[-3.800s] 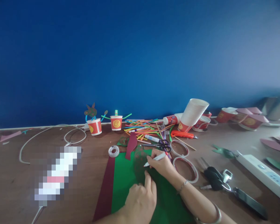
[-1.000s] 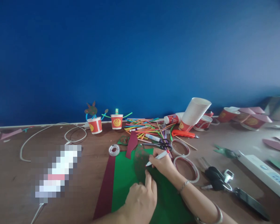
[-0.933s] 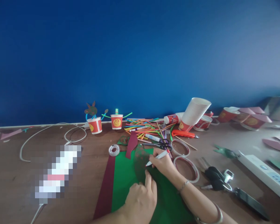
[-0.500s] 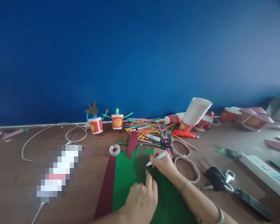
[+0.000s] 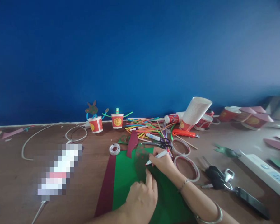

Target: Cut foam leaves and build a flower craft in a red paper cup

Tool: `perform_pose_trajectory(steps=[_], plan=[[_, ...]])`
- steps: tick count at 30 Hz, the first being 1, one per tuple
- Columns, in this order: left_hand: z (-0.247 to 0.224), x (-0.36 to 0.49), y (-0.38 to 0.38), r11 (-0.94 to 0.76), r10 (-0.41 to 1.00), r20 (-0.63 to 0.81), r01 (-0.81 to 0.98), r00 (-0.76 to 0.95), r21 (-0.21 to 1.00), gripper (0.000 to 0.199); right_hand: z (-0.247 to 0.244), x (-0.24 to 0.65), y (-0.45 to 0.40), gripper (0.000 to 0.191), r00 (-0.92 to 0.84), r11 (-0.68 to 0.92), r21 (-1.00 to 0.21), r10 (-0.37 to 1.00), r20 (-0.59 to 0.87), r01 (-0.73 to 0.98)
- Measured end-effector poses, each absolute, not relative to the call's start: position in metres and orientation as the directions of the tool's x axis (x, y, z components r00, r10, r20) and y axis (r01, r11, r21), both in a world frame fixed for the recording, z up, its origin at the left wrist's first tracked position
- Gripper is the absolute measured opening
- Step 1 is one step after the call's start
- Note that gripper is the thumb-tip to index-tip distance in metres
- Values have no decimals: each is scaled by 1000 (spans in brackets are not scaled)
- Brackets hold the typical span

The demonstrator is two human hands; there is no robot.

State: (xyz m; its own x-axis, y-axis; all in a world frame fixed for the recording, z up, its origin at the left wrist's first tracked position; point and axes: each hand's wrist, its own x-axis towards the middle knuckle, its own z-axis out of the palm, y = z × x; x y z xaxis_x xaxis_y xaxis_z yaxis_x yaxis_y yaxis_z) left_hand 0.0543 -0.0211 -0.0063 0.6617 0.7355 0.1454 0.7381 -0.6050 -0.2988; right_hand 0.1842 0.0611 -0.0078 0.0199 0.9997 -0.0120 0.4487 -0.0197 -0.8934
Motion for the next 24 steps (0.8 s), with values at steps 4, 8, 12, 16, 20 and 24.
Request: perform_pose_trajectory(steps=[4,8,12,16,20,24], plan=[[-6,54,-21,-607,733,139,732,666,-310,44,-8,184,62,21,22,-21,-885,1000,-12,465],[-6,55,-20,-601,737,137,734,662,-316,43,-7,183,62,21,23,-38,-889,999,-31,457],[-7,54,-21,-608,729,139,728,670,-318,44,-8,183,61,22,21,-22,-902,1000,-15,432],[-7,54,-21,-613,726,143,727,673,-309,44,-10,183,62,21,24,-47,-904,999,-40,425],[-8,54,-20,-606,729,152,733,667,-309,44,-12,185,63,20,27,-40,-904,999,-32,425],[-8,54,-20,-607,731,145,732,667,-310,44,-10,186,63,19,22,-36,-912,999,-30,408]])
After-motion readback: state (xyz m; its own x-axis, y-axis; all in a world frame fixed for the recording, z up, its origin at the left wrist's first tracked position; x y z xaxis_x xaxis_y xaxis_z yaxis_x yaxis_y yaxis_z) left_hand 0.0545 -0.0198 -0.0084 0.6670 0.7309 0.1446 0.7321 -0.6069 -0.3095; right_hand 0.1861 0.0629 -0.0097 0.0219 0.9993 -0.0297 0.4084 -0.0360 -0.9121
